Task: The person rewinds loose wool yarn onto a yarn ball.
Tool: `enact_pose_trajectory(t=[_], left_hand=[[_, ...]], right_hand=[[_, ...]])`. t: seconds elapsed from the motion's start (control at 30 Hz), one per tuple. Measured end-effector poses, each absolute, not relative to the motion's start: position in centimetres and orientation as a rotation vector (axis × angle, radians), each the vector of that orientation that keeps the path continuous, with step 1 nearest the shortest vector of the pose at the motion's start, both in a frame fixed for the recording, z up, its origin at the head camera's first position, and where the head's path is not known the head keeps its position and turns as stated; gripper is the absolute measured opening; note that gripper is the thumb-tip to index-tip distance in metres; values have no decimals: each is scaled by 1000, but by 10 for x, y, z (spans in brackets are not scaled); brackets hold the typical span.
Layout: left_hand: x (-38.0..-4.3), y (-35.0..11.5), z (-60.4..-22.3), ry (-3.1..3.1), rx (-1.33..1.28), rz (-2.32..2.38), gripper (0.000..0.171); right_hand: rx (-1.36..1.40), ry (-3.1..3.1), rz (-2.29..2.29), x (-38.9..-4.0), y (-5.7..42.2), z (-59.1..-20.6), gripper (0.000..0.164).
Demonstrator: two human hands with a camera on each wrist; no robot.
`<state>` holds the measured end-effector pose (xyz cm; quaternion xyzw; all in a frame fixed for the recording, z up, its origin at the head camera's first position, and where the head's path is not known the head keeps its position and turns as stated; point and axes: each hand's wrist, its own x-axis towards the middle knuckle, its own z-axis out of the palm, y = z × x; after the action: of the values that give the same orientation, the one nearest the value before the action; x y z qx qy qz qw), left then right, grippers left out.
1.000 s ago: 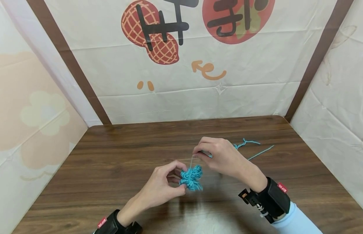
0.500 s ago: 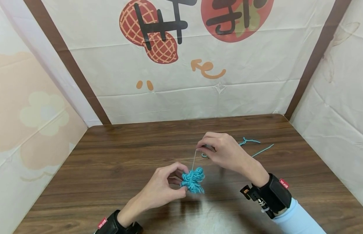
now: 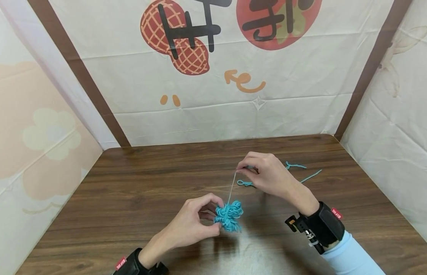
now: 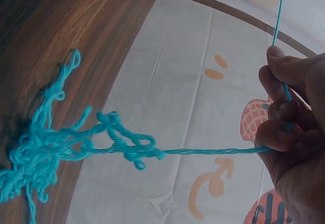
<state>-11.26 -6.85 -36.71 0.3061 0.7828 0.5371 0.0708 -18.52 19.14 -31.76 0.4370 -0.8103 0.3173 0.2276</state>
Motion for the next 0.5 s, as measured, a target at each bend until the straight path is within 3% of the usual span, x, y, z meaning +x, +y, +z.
enact_pose_trajectory(t=[0.3,0.5], left_hand=[[-112,-71,-369,2343,941,1593,36],[-112,-71,-369,2330,932,1583,36]], right_hand=[[1188,-2213,855,-191,195,-321,5],[1152,-2194,834,-195,198,-321,25]])
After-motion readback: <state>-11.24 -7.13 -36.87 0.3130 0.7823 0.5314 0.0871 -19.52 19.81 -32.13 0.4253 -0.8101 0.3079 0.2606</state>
